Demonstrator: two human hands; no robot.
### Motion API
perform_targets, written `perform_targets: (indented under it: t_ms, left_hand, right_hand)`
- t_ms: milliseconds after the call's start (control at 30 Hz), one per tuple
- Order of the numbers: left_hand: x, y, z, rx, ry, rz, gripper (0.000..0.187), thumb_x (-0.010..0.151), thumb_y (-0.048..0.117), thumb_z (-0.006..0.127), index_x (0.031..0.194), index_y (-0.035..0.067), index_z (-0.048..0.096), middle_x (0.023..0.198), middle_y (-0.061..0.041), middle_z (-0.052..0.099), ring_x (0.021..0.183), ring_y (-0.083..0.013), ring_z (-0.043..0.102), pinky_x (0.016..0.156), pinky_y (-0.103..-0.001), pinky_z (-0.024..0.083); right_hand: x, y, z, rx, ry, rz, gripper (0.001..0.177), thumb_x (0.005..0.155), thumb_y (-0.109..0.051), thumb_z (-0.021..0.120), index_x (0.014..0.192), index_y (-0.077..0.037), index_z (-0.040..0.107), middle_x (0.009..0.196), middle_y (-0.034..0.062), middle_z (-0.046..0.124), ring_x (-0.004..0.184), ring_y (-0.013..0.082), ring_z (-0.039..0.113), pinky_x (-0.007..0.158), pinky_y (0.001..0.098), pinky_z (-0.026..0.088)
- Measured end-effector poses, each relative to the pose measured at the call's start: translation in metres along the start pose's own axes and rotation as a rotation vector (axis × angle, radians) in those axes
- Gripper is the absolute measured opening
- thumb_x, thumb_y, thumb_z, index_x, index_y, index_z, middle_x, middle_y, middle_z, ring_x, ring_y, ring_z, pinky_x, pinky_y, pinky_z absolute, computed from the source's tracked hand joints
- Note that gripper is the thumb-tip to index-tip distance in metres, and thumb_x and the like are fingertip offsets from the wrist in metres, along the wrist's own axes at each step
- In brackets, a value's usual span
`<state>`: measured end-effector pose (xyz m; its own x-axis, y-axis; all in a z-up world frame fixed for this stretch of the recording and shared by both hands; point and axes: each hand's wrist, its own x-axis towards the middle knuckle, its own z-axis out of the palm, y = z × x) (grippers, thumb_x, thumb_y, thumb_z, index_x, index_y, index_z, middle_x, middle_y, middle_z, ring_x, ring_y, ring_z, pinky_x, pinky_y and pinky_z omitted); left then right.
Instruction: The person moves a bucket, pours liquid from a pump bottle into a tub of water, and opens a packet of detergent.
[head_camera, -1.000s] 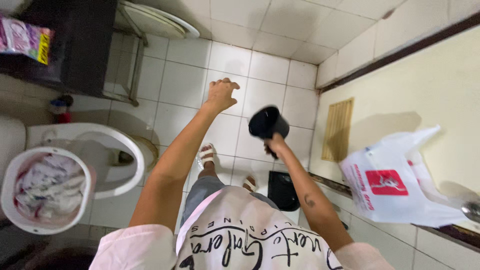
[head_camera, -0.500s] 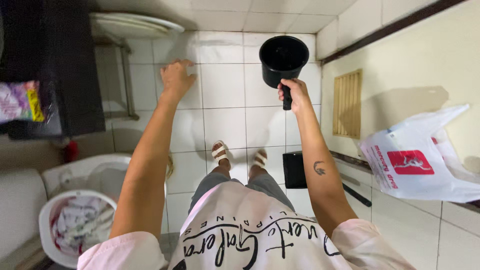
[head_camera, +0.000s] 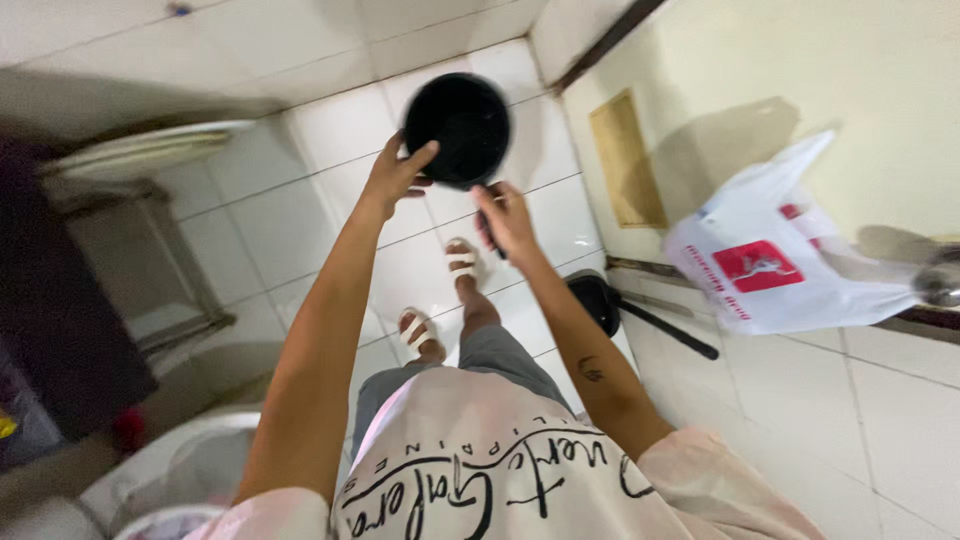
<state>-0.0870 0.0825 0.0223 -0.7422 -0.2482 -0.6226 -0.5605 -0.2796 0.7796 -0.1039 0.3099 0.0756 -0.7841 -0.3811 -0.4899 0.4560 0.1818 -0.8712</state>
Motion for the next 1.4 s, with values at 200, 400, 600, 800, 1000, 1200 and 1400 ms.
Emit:
perform_targets:
  t_ms: [200,400,600,800,1000,1200,1400]
  left_hand:
    - [0.053,0.021,0.045,0.009,0.149,0.259,0.039,0.093,0.004,0.058,0.13,-0.007,0.056,0.109,-0.021,0.072,0.079,-0.028,0.077,0.065,-0.042,0.063]
    - [0.084,0.073,0.084,0.319,0.29,0.627,0.074,0.093,-0.004,0.063,0.161,0.009,0.036,0.126,-0.019,0.073,0.103,-0.0279,0.074,0.086,-0.03,0.056]
    - [0.165,0.071,0.103,-0.229,-0.025,0.374,0.079,0.083,-0.005,0.062,0.15,0.019,0.026,0.149,-0.01,0.035,0.106,-0.0212,0.06,0.081,-0.031,0.052]
    - [0.295,0.051,0.139,-0.502,0.091,-0.023,0.013,0.102,0.022,0.065,0.113,0.015,0.065,0.106,-0.007,0.053,0.081,-0.0153,0.047,0.063,-0.032,0.034]
    - [0.32,0.074,0.108,-0.689,0.287,-0.026,0.022,0.097,0.038,0.057,0.115,0.03,0.048,0.109,0.001,0.061,0.087,-0.017,0.058,0.069,-0.037,0.043]
    - [0.277,0.047,0.053,0.263,0.743,0.425,0.078,0.086,0.028,0.081,0.148,0.008,0.039,0.144,-0.021,0.046,0.129,-0.0443,0.05,0.105,-0.048,0.046]
    - [0.201,0.028,-0.016,0.68,1.064,0.664,0.045,0.083,0.038,0.088,0.114,0.011,0.069,0.105,0.005,0.068,0.126,-0.0402,0.06,0.112,-0.049,0.045]
  right_hand:
    - [0.074,-0.028,-0.048,-0.191,0.038,0.054,0.047,0.102,-0.043,0.067,0.086,0.0,0.061,0.067,0.0099,0.058,0.052,0.0146,0.058,0.049,0.0294,0.047]
    - [0.227,0.032,-0.094,0.086,0.001,-0.018,0.029,0.087,-0.02,0.074,0.104,0.002,0.071,0.092,0.0067,0.074,0.081,0.015,0.067,0.072,0.0311,0.054]
    - [0.327,0.002,-0.104,0.462,0.03,0.022,0.023,0.092,-0.005,0.073,0.113,-0.004,0.066,0.097,0.0036,0.071,0.087,0.0163,0.067,0.073,0.0339,0.055]
    - [0.423,-0.041,-0.074,0.683,-0.147,-0.146,0.042,0.082,0.011,0.071,0.117,-0.01,0.063,0.097,0.0087,0.068,0.082,0.0233,0.065,0.068,0.037,0.055]
    - [0.446,-0.067,-0.029,0.843,-0.322,-0.074,0.04,0.088,0.006,0.069,0.125,-0.006,0.062,0.115,0.0066,0.071,0.103,0.0218,0.066,0.091,0.0395,0.053]
    - [0.428,-0.054,0.025,0.593,-0.349,-0.045,0.043,0.087,-0.007,0.078,0.127,-0.007,0.063,0.12,0.0041,0.068,0.115,0.0213,0.057,0.102,0.0455,0.044]
    - [0.356,-0.055,0.089,0.089,-0.377,0.181,0.065,0.078,-0.038,0.087,0.13,-0.006,0.066,0.13,0.002,0.065,0.133,0.0198,0.045,0.105,0.0516,0.029]
